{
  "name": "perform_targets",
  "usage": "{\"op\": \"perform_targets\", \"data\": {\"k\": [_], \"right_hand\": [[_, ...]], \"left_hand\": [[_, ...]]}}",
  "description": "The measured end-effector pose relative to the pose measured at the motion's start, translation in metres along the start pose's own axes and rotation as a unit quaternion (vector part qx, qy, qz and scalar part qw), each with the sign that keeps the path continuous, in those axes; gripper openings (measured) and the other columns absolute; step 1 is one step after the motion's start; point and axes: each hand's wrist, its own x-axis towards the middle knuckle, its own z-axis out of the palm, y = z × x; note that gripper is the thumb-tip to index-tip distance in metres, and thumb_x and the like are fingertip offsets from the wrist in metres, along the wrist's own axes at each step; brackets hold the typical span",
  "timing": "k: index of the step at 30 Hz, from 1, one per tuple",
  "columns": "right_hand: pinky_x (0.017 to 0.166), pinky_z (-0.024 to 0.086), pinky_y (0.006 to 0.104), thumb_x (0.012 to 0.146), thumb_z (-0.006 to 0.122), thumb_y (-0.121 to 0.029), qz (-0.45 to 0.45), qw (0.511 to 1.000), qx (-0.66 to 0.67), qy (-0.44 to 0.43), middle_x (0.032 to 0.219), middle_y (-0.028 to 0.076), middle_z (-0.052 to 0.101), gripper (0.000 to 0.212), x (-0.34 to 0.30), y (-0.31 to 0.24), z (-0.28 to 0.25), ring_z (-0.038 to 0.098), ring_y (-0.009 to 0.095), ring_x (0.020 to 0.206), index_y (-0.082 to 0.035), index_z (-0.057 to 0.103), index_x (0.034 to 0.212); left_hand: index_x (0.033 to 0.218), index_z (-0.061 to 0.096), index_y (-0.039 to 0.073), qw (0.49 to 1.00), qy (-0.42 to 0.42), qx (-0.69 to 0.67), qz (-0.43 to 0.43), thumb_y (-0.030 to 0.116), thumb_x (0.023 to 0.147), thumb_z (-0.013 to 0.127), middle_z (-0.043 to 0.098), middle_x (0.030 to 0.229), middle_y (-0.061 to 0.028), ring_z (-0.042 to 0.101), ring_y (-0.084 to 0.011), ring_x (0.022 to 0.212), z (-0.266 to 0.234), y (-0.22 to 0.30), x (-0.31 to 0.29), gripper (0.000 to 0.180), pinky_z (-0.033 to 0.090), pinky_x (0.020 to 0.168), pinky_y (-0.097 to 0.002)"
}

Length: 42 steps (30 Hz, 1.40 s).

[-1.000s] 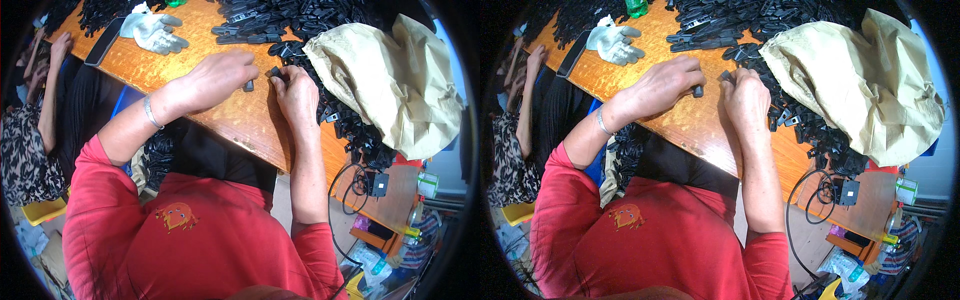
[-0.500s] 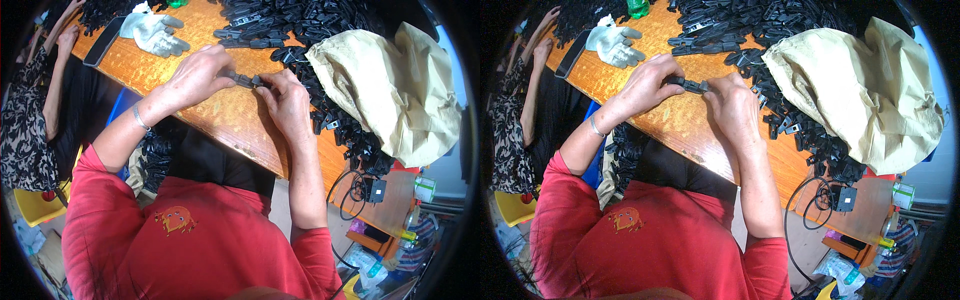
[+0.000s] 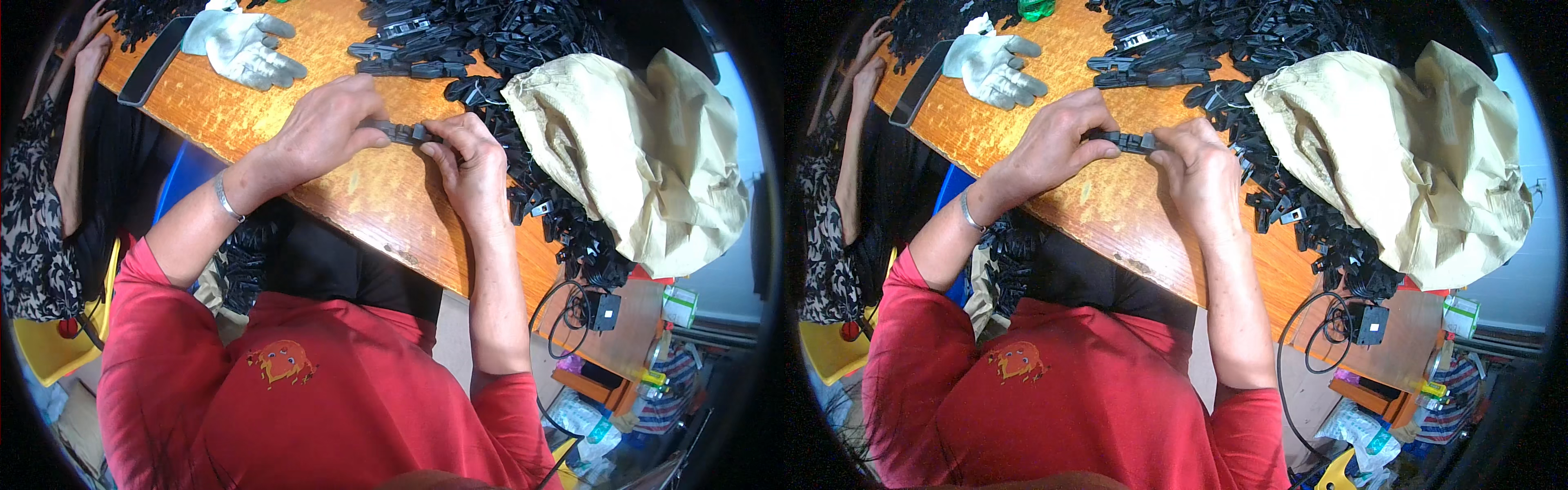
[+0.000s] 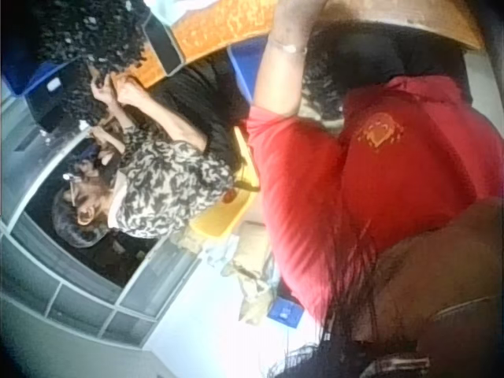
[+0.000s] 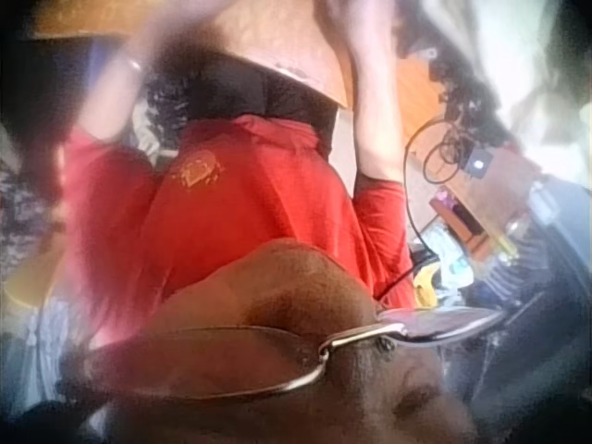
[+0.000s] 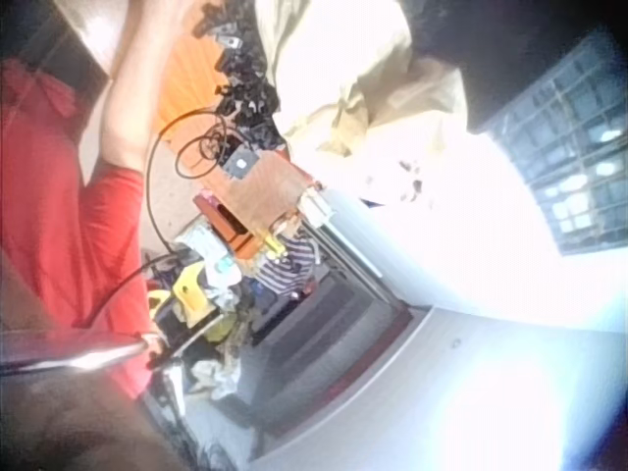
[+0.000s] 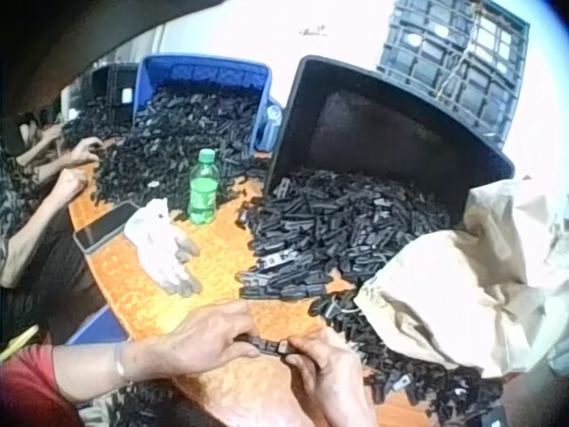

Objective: The person assembles plastic components by fitting and snapping small plastic pieces together by hand.

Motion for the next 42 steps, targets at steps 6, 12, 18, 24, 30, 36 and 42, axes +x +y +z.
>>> {"op": "perform_targets", "data": {"k": [6, 12, 18, 24, 30, 36, 42], "right_hand": [[0.077, 0.058, 0.0380, 0.083, 0.084, 0.003, -0.040, 0.998, -0.044, -0.011, 0.096, 0.014, 0.072, 0.027, 0.010, 0.001, 0.000, 0.073, 0.032, 0.086, -0.001, 0.080, 0.110], [0.077, 0.057, 0.0407, 0.083, 0.086, -0.005, -0.053, 0.998, -0.020, -0.014, 0.095, 0.013, 0.071, 0.026, 0.020, 0.014, 0.004, 0.073, 0.033, 0.086, -0.003, 0.082, 0.108], [0.074, 0.055, 0.0342, 0.083, 0.087, 0.000, -0.031, 0.999, 0.003, -0.023, 0.086, 0.009, 0.066, 0.026, 0.016, 0.019, 0.000, 0.067, 0.022, 0.077, -0.001, 0.081, 0.108], [0.079, 0.056, 0.0327, 0.085, 0.085, 0.003, -0.006, 0.996, 0.076, -0.049, 0.090, 0.009, 0.069, 0.026, 0.019, 0.027, 0.004, 0.069, 0.022, 0.084, 0.001, 0.081, 0.110], [0.081, 0.057, 0.0378, 0.083, 0.086, -0.004, -0.019, 0.997, 0.072, -0.034, 0.097, 0.013, 0.074, 0.026, 0.015, 0.031, 0.004, 0.074, 0.029, 0.089, -0.004, 0.083, 0.109], [0.082, 0.059, 0.0442, 0.086, 0.083, -0.009, -0.038, 0.998, 0.029, -0.031, 0.098, 0.016, 0.073, 0.022, 0.020, 0.014, 0.018, 0.074, 0.037, 0.093, -0.003, 0.082, 0.106], [0.085, 0.059, 0.0383, 0.089, 0.084, -0.010, -0.048, 0.998, 0.029, -0.040, 0.100, 0.014, 0.075, 0.021, 0.006, -0.006, 0.018, 0.075, 0.033, 0.093, -0.003, 0.081, 0.108]], "left_hand": [[0.098, 0.070, 0.000, 1.000, 0.005, -0.005, 0.007, 0.014, 0.085, 0.085, 0.063, 0.095, -0.0149, 0.065, -0.0375, 0.092, 0.001, 0.000, 0.005, 0.024, 0.052, 0.080, -0.0465], [0.093, 0.070, -0.004, 0.999, -0.004, -0.020, -0.045, 0.010, 0.085, 0.087, 0.064, 0.091, -0.0139, 0.068, -0.0330, 0.086, -0.002, 0.006, 0.008, 0.024, 0.053, 0.078, -0.0430], [0.092, 0.075, -0.001, 1.000, -0.002, 0.001, -0.024, 0.016, 0.084, 0.087, 0.068, 0.093, -0.0150, 0.070, -0.0374, 0.093, 0.001, 0.004, 0.013, 0.022, 0.054, 0.083, -0.0477], [0.094, 0.073, -0.002, 1.000, 0.003, 0.004, -0.025, 0.013, 0.083, 0.089, 0.066, 0.090, -0.0133, 0.069, -0.0327, 0.087, 0.001, 0.000, 0.010, 0.024, 0.053, 0.076, -0.0437], [0.094, 0.073, -0.001, 0.999, 0.027, -0.008, -0.016, 0.015, 0.085, 0.088, 0.066, 0.092, -0.0131, 0.068, -0.0342, 0.088, 0.004, -0.001, 0.006, 0.023, 0.053, 0.076, -0.0448], [0.096, 0.072, 0.000, 1.000, 0.025, -0.018, 0.003, 0.015, 0.085, 0.088, 0.066, 0.092, -0.0140, 0.068, -0.0354, 0.087, 0.009, -0.004, 0.009, 0.024, 0.053, 0.075, -0.0451], [0.093, 0.072, 0.001, 0.999, -0.032, 0.008, -0.021, 0.020, 0.085, 0.086, 0.068, 0.094, -0.0164, 0.068, -0.0382, 0.089, -0.011, 0.000, -0.003, 0.025, 0.053, 0.079, -0.0471]]}}
